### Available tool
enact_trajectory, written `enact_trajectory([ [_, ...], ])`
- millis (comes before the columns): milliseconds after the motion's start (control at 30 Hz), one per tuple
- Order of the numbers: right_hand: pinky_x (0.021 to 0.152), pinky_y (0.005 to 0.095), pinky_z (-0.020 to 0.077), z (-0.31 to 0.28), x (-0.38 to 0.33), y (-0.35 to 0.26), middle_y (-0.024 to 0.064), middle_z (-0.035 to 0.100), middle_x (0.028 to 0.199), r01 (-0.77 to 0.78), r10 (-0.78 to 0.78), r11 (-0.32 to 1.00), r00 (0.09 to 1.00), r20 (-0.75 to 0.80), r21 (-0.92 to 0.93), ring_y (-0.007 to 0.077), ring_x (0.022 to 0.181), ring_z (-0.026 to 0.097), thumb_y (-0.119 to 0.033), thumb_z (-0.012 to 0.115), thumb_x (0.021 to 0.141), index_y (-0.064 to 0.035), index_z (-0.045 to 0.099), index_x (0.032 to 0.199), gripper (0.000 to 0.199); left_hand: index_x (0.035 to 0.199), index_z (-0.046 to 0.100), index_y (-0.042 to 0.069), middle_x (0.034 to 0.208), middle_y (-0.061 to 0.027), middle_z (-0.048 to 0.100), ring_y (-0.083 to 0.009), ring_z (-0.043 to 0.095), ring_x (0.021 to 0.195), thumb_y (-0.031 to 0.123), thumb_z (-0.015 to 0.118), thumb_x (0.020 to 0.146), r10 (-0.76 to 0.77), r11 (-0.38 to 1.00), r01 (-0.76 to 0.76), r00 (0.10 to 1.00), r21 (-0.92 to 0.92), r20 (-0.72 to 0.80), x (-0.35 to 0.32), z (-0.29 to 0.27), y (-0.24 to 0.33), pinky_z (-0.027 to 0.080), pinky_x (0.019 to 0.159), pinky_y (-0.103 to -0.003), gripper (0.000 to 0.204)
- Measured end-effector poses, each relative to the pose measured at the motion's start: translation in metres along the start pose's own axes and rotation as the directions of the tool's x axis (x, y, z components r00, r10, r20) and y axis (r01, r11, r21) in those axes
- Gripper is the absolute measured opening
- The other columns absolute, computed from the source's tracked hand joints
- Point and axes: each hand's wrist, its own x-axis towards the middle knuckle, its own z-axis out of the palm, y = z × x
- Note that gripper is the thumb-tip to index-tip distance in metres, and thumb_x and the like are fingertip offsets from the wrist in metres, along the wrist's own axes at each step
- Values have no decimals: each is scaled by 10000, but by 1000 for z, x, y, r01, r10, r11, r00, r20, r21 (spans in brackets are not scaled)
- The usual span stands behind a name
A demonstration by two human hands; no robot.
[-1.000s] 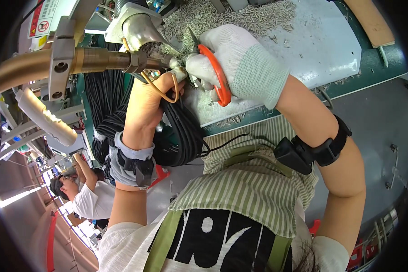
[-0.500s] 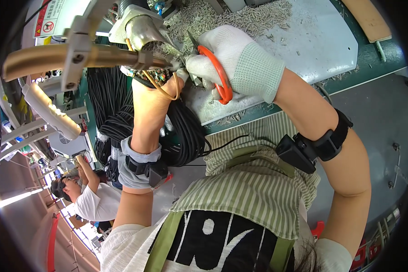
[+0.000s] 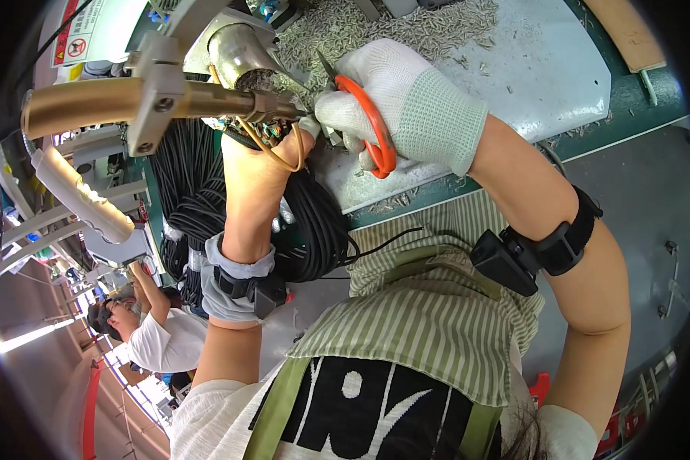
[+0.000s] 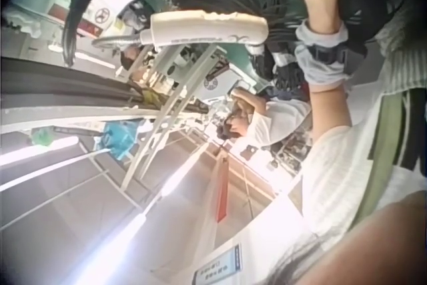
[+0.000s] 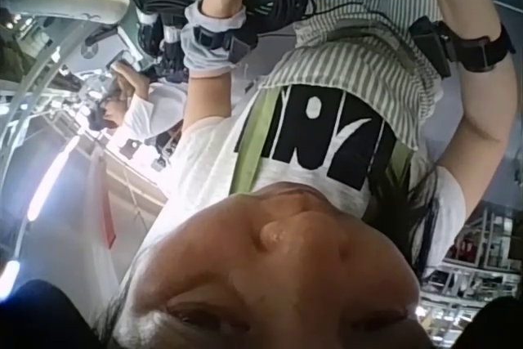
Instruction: Manually trimming small electronic components using scissors at an assembly station.
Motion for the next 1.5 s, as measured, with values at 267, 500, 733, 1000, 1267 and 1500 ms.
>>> enact_trajectory([
  [267, 434, 275, 436, -3, -28, -13, 51, 524, 521, 3, 1, 999, 996, -93, 45, 121, 430, 519, -199, 546, 853, 8, 530, 749, 232, 895, 587, -15, 785, -40, 615, -92, 555, 668, -3, 609, 769, -107, 898, 116, 993, -424, 45, -14, -18, -8, 441, 575, -247, 128],
  [500, 488, 303, 424, 8, -101, -21, 87, 518, 544, -95, -184, 694, 935, -303, -714, 139, 485, 540, -198, 585, 816, 7, 549, 774, 213, 939, 579, -20, 798, -71, 625, -121, 585, 696, -9, 566, 817, -203, 881, 276, 954, -384, 221, -70, -11, 17, 454, 593, -263, 123],
  [733, 504, 280, 435, 43, -90, -31, 89, 554, 597, 99, -161, 944, 971, -179, -314, 168, 494, 552, -184, 622, 798, -9, 581, 838, 185, 932, 578, -21, 802, -85, 634, -135, 602, 697, 41, 573, 855, -32, 983, 92, 938, -158, 346, -83, 3, 13, 489, 641, -274, 99],
  [1000, 458, 299, 415, 95, -112, -1, 68, 542, 589, 368, -566, 686, 812, -143, -628, 227, 468, 529, -100, 679, 738, -63, 595, 887, 175, 934, 580, -17, 824, -70, 612, -163, 602, 732, 90, 574, 864, -240, 704, 394, 915, -591, 324, -77, -6, 1, 532, 693, -299, 128],
  [1267, 471, 329, 416, 101, -119, 21, 33, 522, 563, 375, -552, 550, 834, 13, -746, 213, 482, 535, -118, 686, 722, -105, 594, 915, 214, 1018, 547, -25, 937, -104, 593, -212, 599, 879, 160, 537, 911, -331, 518, 455, 887, -724, 321, -88, -18, -17, 517, 883, -458, 215],
  [1500, 465, 334, 409, 117, -110, 27, 37, 529, 562, 384, -555, 450, 828, 85, -806, 207, 480, 538, -143, 670, 739, -108, 592, 936, 215, 1043, 550, -19, 948, -100, 589, -207, 595, 896, 175, 528, 927, -344, 513, 504, 863, -695, 371, -93, -18, -27, 523, 865, -472, 227],
])
